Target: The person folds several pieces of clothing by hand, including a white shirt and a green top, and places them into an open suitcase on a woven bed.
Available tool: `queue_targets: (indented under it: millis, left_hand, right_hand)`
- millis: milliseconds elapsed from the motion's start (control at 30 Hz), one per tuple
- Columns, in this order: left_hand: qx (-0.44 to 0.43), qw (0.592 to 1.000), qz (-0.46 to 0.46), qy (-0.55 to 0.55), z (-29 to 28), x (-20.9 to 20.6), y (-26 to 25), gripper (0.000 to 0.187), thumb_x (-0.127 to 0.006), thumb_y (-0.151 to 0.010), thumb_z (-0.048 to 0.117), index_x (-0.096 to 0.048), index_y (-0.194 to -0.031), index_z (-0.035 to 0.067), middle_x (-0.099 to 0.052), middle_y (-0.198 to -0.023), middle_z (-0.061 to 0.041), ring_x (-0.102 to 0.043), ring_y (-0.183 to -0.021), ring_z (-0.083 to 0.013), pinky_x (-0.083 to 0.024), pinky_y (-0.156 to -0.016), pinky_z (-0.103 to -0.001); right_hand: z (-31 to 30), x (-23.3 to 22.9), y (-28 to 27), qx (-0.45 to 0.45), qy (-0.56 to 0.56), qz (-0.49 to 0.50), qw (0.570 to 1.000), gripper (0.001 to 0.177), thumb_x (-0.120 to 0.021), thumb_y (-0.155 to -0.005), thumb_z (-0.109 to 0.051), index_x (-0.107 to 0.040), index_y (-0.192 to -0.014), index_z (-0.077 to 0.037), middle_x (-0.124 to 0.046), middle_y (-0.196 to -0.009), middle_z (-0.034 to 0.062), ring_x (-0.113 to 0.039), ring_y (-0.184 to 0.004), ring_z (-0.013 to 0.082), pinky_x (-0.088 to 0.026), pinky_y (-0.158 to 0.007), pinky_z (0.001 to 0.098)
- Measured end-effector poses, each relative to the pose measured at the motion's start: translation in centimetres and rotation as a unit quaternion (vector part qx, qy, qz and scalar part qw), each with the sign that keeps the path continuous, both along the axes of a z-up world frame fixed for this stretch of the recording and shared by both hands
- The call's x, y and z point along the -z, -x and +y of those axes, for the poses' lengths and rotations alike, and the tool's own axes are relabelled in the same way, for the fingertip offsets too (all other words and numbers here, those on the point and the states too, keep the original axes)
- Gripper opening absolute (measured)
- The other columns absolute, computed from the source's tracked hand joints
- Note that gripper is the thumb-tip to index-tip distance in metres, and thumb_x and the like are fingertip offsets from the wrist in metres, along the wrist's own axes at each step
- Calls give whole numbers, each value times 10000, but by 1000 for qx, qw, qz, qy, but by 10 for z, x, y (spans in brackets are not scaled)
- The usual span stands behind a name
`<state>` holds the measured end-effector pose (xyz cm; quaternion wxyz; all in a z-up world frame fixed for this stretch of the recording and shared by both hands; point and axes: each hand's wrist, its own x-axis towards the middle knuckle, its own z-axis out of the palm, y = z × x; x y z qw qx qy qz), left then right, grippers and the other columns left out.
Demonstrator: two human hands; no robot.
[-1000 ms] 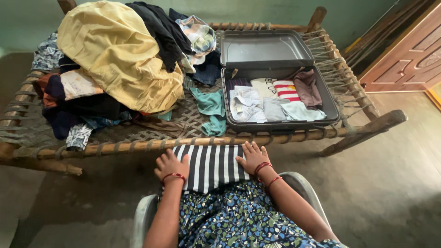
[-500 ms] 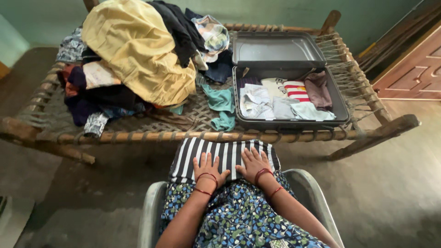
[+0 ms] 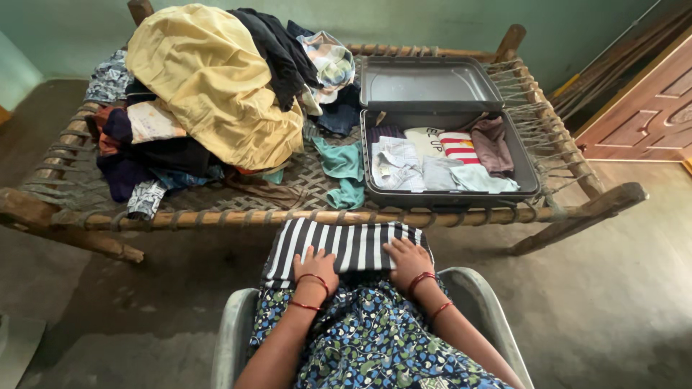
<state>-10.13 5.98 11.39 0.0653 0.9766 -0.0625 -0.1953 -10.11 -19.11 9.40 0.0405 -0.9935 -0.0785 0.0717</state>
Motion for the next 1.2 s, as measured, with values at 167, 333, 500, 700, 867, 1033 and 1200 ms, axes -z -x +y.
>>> queue_targets:
  millis: [167,333,500,700,867,1033,1200]
  left_hand:
    - [-71,993,1,96,32,-6,-28,330,-666,-898,348,-734,-1190,211,-716,-1220,-84,-661,-1174,-301,-523,-989,-447]
    - [-61,957,-77,273,67,29,-53,370,-797,-810,334,-772,-1127,145,-750,-1122,-135,-714,-1055,-298,-553,-942,-395]
    - [-88,884,-93,449,94,27,-67,308,-760,-844,203,-772,-1134,101,-813,-975,-122,-721,-859,-176,-572,-791,-336]
    - [-10,882,-234,408,137,-123,-82,211,-728,-877,267,-777,-1015,116,-770,-914,-130,-733,-805,-234,-559,-736,-367]
    - [-27,963,-192,189,109,-170,-102,398,-752,-842,486,-757,-1054,149,-756,-1000,-163,-724,-956,-326,-549,-856,-437]
    - [-30,989,-142,14,39,-93,-105,587,-752,-828,560,-643,-1261,180,-626,-1339,-74,-592,-1250,-275,-496,-973,-484]
    - [-50,998,-24,42,2,-11,-71,699,-679,-883,599,-521,-1439,206,-359,-1599,-91,-227,-1516,-287,-257,-1179,-543]
  right_hand:
    - [-53,-5,-27,69,-125,-147,979,314,-646,-814,-123,-791,-1074,-223,-762,-1094,59,-696,-1043,291,-544,-897,433]
    - [-61,-65,-34,-10,-269,-264,926,329,-681,-731,-7,-757,-1027,-129,-756,-1024,115,-716,-966,310,-567,-855,401]
    - [-45,-157,-27,-30,-371,-264,890,399,-674,-743,33,-722,-1115,-103,-730,-1009,101,-716,-894,228,-570,-773,323]
    - [-26,-217,-15,86,-389,-227,889,434,-711,-941,-82,-639,-1369,-98,-630,-971,210,-565,-844,300,-464,-806,387]
    - [-59,-176,-43,-35,-440,-216,871,433,-663,-944,-125,-573,-1361,-52,-688,-1204,153,-626,-1143,226,-475,-1002,346]
    - [-102,-54,-72,98,-345,-81,930,499,-708,-865,-216,-591,-1338,-112,-723,-1136,204,-702,-1076,312,-533,-938,394]
    - [-138,43,-82,156,-253,-4,955,528,-716,-832,-251,-600,-1344,-199,-727,-1174,198,-692,-1106,362,-539,-956,423]
